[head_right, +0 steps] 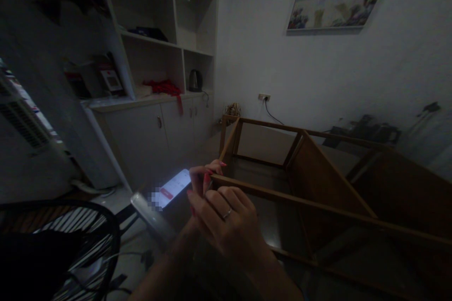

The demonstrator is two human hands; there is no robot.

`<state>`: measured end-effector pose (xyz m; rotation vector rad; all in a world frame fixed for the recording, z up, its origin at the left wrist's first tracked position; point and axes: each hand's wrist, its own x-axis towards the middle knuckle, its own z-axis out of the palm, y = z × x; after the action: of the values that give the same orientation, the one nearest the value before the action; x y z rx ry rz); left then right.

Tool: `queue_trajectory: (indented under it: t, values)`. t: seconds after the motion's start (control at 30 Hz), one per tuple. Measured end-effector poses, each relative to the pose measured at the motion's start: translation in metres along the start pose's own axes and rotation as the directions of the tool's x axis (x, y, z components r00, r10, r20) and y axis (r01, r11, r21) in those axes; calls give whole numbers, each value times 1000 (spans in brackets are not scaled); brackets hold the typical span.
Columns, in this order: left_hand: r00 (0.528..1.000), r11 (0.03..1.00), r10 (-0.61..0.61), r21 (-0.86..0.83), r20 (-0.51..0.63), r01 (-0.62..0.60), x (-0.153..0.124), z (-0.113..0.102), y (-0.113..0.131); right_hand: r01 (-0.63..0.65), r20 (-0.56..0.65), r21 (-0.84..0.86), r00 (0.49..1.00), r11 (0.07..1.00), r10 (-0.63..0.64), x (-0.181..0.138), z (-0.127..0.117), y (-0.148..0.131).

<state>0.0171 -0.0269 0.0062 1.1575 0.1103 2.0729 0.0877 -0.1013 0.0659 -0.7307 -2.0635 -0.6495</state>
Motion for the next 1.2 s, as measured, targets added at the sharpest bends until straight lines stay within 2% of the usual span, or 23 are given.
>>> queue_trajectory:
  t: [0.23,0.37,0.57,0.83,1.07,1.2]
  values:
    - [1000,1000,8,-30,19,-7,0,0,-5,14,8,-1,1000,1000,-14,0,-2,1]
    - [998,998,62,-15,-30,-63,0,2,-4,12,9,-1,1000,1000,-12,1,-3,0]
    - [1000,1000,0,-4,6,0,0,0,0,13,7,-8,1000,1000,-13,2,-3,1]
    - [1000,1000,20,6,-6,-20,1,3,1,-15,5,30,1000,999,14,2,-5,-1]
    - [999,999,41,-32,-6,-41,2,2,-4,22,16,51,1000,998,-23,3,-9,0]
    - [999,999,26,-28,30,-25,1,-2,-6,28,8,33,1000,999,-28,4,-8,0]
